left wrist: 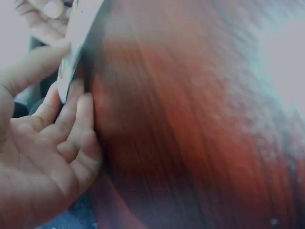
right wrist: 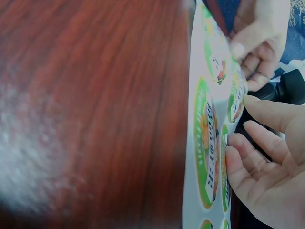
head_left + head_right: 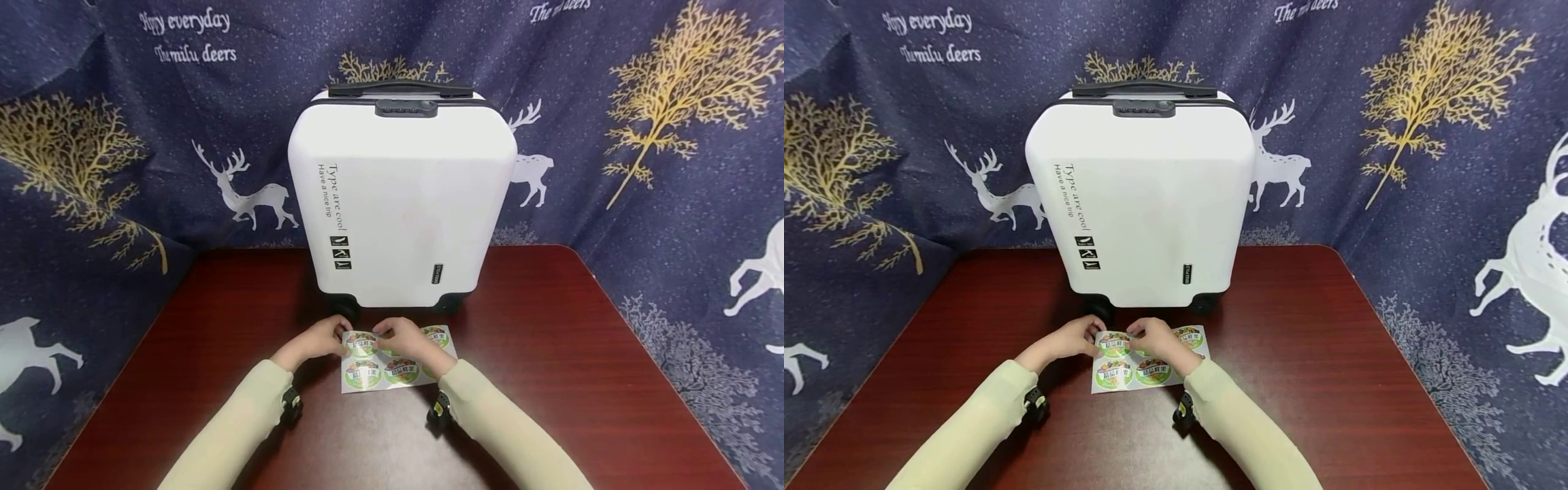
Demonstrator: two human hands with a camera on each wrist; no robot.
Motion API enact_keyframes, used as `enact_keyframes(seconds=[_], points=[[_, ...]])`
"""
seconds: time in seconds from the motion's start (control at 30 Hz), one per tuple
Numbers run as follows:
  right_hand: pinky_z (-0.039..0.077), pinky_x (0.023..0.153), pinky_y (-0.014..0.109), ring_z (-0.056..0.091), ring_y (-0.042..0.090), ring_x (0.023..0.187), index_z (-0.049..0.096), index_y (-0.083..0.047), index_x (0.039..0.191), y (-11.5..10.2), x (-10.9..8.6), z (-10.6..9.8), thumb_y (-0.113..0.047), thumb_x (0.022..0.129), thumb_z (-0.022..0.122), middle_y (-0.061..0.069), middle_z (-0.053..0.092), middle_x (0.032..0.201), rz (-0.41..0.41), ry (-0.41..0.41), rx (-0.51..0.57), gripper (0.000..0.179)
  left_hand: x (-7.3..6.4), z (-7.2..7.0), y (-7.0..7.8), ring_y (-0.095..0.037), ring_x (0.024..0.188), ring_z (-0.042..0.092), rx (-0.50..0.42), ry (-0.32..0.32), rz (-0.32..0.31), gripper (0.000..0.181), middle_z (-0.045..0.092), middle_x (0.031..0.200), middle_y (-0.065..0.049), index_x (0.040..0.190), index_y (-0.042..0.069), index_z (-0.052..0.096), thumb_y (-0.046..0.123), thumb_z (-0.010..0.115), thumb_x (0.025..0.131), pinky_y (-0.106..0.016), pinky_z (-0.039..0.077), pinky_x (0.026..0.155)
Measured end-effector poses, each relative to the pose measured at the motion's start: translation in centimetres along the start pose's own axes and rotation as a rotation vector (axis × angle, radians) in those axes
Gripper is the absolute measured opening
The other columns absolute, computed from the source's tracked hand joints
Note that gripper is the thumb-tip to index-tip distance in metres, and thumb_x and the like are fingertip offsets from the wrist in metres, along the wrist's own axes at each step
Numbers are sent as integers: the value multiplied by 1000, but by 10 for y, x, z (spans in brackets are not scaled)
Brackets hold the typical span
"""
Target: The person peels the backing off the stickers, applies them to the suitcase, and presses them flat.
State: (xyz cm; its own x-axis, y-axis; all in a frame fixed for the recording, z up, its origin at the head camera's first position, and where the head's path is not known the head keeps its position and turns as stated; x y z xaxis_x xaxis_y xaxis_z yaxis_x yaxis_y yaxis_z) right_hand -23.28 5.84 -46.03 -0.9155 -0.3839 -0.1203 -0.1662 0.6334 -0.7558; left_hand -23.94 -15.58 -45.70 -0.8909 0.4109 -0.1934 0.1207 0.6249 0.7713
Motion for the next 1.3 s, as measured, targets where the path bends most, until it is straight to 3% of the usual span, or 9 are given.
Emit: enact_keyframes(seconds=[0.07,0.23,0.37,0.67,0.87,1.03,1.3], points=[[58,88,38,69,29,105,72,-1,117,0,-1,0,-13,90,75,17,73,115,1,10,-4,30,1,-2,1,-17,76,56,-78,-20,-40,50,63,96,-16,123,-10,56,0,75,79,-26,48,62],[58,88,38,69,29,106,72,-1,117,-1,-3,1,-14,90,76,16,72,115,15,13,13,30,4,-4,0,-15,77,62,-161,-2,-148,56,69,97,-15,135,-9,55,14,70,87,-25,50,62],[58,87,39,69,30,106,72,-1,117,-1,-4,2,-15,91,76,17,72,115,10,17,23,30,6,-2,-5,-14,79,67,-300,14,-220,52,73,96,-15,134,-12,54,15,66,92,-26,56,66],[57,87,37,69,27,104,73,-1,115,2,-5,6,-14,90,75,16,73,115,20,37,57,28,9,6,-8,-10,79,69,-555,-37,-315,41,73,86,-2,125,-15,60,13,63,94,-24,59,76],[57,84,34,68,24,100,73,-1,116,2,-4,7,-14,91,74,16,72,114,39,33,95,28,11,14,-7,-9,77,69,-563,-42,-325,39,73,84,-1,123,-15,61,10,64,94,-23,59,73],[56,91,38,67,24,102,73,-2,118,2,-4,9,-14,92,71,16,72,117,67,41,113,28,12,18,-8,-8,76,70,-572,-58,-295,39,73,85,-1,123,-17,60,8,64,94,-23,59,73],[55,100,46,67,32,113,74,-1,118,-1,-4,12,-14,95,69,20,72,123,35,79,77,27,16,21,-11,-8,84,72,-665,-113,-272,43,75,90,0,135,-17,52,5,58,99,-23,60,78]])
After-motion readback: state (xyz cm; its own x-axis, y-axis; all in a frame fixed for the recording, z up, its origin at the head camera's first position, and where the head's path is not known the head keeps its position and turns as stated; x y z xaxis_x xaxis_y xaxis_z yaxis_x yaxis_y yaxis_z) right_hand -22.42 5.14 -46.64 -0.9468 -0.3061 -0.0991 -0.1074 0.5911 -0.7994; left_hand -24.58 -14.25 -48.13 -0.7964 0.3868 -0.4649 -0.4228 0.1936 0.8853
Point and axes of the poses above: each hand's wrist, its own x-axis towards the middle knuckle, its own z-axis out of the palm, y = z × x, the point moved 1 cm from there along x, towards the middle knuckle
